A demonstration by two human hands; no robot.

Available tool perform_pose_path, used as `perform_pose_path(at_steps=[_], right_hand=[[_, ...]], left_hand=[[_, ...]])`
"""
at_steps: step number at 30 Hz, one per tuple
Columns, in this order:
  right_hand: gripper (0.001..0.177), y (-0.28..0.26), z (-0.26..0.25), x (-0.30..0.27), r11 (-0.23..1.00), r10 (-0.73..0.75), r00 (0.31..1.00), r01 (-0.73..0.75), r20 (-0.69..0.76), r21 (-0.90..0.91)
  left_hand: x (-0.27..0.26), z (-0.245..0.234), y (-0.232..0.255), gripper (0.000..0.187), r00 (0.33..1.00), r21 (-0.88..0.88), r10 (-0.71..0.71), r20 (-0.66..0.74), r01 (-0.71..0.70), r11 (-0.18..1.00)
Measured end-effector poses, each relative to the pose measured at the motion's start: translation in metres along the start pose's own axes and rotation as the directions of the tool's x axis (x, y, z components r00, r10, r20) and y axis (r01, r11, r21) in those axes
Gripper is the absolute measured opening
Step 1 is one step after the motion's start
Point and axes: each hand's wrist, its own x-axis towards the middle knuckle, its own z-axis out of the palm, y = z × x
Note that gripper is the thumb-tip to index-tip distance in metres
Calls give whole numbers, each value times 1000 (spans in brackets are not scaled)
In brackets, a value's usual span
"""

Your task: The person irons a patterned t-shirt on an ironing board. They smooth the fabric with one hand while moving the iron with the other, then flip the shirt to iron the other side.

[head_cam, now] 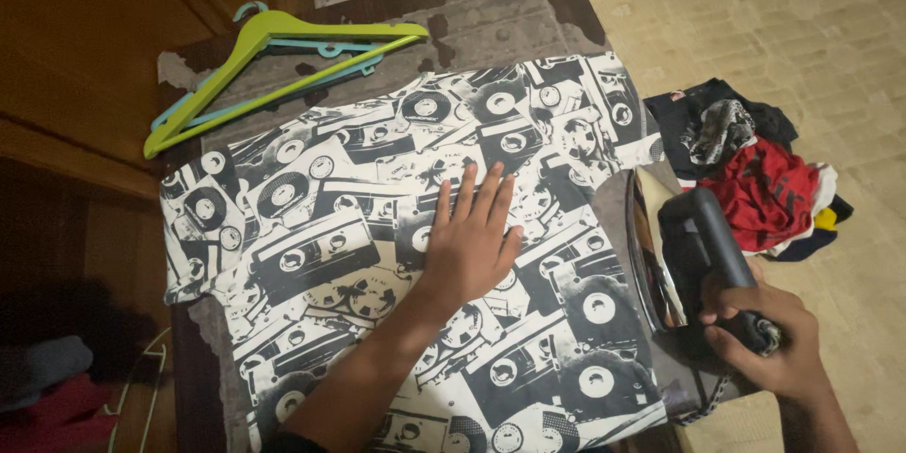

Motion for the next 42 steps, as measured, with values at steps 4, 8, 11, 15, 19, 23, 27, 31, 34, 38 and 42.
perform_pose_path(at_steps=[4, 8, 11, 15, 19, 23, 27, 31, 34, 38, 42], right_hand=[[28, 8, -15, 2, 1000, 17, 999, -16, 47, -22], [47, 2, -29, 9, 986, 127, 986, -114, 107, -119], [83, -14, -25, 10, 978, 186, 982, -181, 43, -100], [93, -46, -22, 25, 957, 199, 979, -184, 46, -226], [74, -84, -17, 47, 920, 3, 1000, -1, 3, -391], [56, -124, 19, 69, 589, -115, 991, 11, -70, -808], [45, -142, 89, 91, 635, -174, 978, 202, 116, -746], [58, -138, 163, 108, 688, -106, 926, 331, 362, -646], [65, -121, 203, 128, 748, -111, 914, 335, 389, -573], [71, -85, 244, 163, 748, -65, 931, 284, 360, -600], [75, -51, 266, 202, 632, 19, 941, 250, 337, -734]], left_hand=[[3, 2, -2, 67, 991, 5, -32, 133, 32, 999], [8, 2, -5, 68, 968, 22, -50, 245, 46, 999], [6, 0, -3, 69, 952, 18, -64, 300, 61, 998], [4, -8, -4, 70, 930, 13, -79, 358, 79, 997], [5, -19, -17, 73, 881, 82, -175, 440, 154, 985], [-9, -39, -49, 73, 866, 134, -320, 385, 290, 947], [-34, -49, -77, 75, 886, 151, -373, 275, 343, 927], [-61, -46, -94, 73, 920, 112, -353, 168, 338, 934], [-77, -44, -107, 75, 939, 130, -332, 85, 320, 938], [-86, -47, -128, 73, 937, 137, -347, 44, 339, 931], [-88, -59, -156, 74, 903, 147, -428, 45, 418, 897]])
